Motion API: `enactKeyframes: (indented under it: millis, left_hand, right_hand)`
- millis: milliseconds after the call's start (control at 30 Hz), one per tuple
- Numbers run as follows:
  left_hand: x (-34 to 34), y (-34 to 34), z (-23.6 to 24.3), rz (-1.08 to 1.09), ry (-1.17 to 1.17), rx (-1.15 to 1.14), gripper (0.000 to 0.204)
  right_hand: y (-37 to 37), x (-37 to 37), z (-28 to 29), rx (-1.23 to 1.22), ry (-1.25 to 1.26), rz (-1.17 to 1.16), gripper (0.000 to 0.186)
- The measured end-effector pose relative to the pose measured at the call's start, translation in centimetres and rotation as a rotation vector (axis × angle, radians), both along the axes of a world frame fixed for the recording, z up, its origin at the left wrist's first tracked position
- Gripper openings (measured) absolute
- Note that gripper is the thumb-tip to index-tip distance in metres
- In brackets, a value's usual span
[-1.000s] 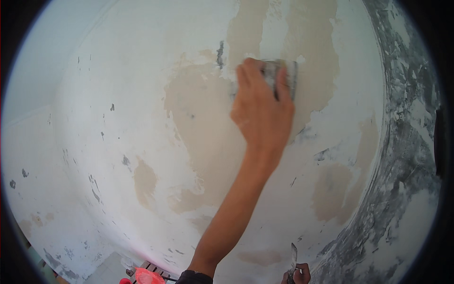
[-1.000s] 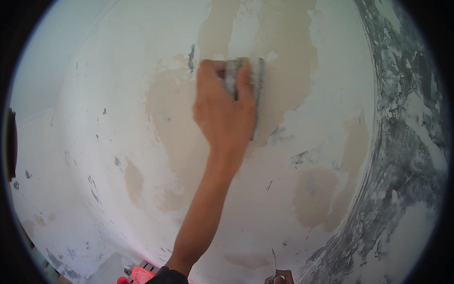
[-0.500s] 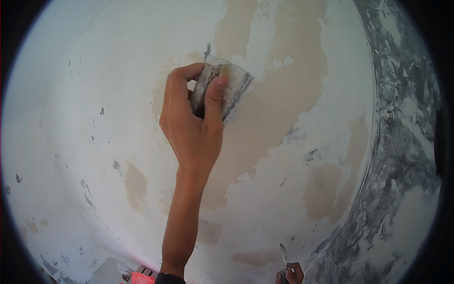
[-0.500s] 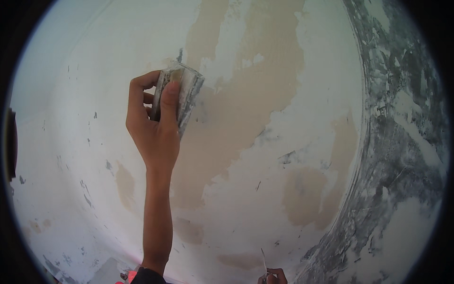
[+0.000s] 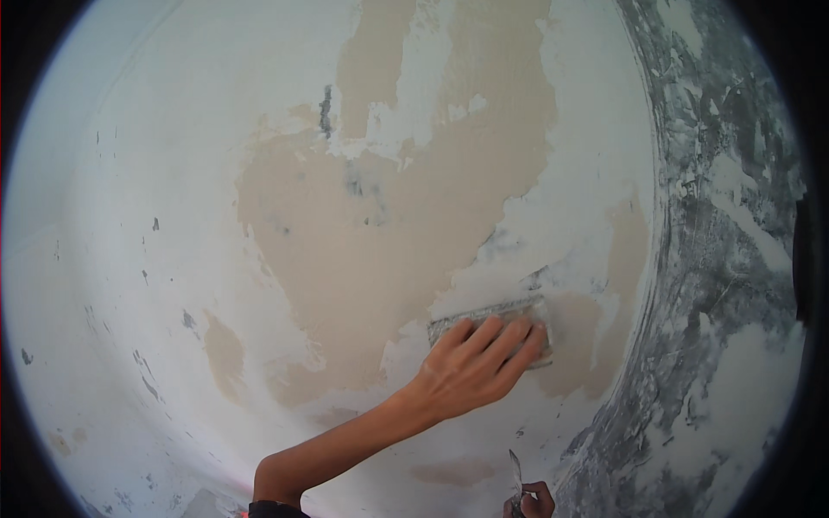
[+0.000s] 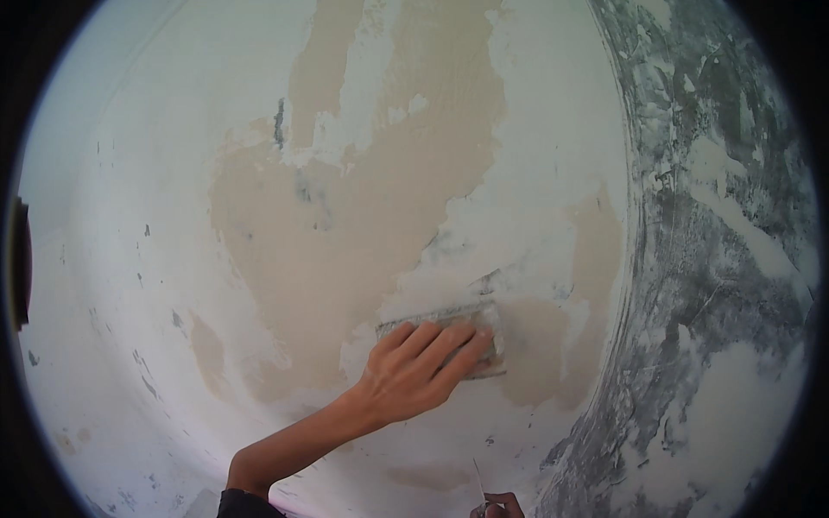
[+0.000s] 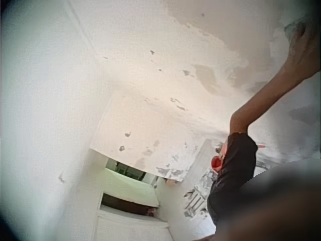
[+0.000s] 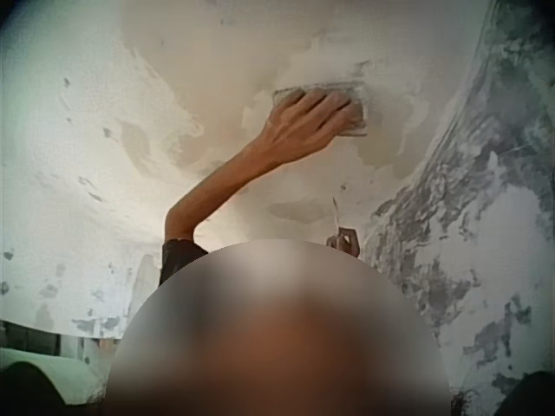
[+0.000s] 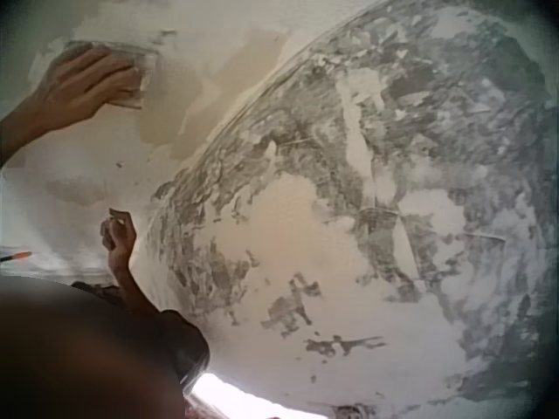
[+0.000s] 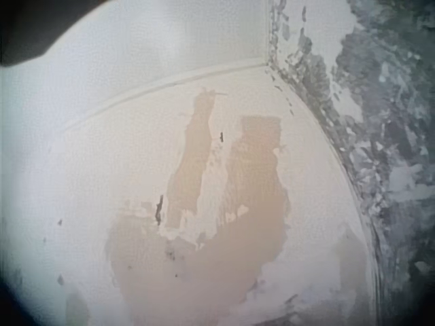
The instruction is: Apply plaster or joint compound to a wall and ceiling using a trowel and putty knife.
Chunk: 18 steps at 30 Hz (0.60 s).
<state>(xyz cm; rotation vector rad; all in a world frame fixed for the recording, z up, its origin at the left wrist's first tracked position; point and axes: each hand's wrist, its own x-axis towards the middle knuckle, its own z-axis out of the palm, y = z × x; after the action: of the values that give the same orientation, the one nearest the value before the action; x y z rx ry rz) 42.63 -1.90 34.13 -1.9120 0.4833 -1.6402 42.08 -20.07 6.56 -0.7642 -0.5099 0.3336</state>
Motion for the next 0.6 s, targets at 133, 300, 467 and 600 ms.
enactKeyframes:
  millis: [133,300,467,600]
  left_hand:
    - [-4.2,0.4,1.0,-0.056,0.126,-0.092,0.033]
    - [-2.6,0.3,10.5,-0.146,-0.182,-0.050,0.031]
    - [1.0,0.2,12.0,-0.118,-0.159,-0.075,0.028]
    - [1.7,0.2,6.9,-0.065,-0.066,-0.052,0.027]
  right_hand:
    - [-1.8,-0.1,-0.5,0.112,-0.021,-0.086,0.023]
    - [-2.0,0.1,-0.3,0.113,-0.033,-0.140,0.025]
    - [-1.3,0.1,0.1,0.146,-0.051,-0.101,0.025]
    - [-1.7,0.1,0.3,0.173,-0.097,-0.114,0.026]
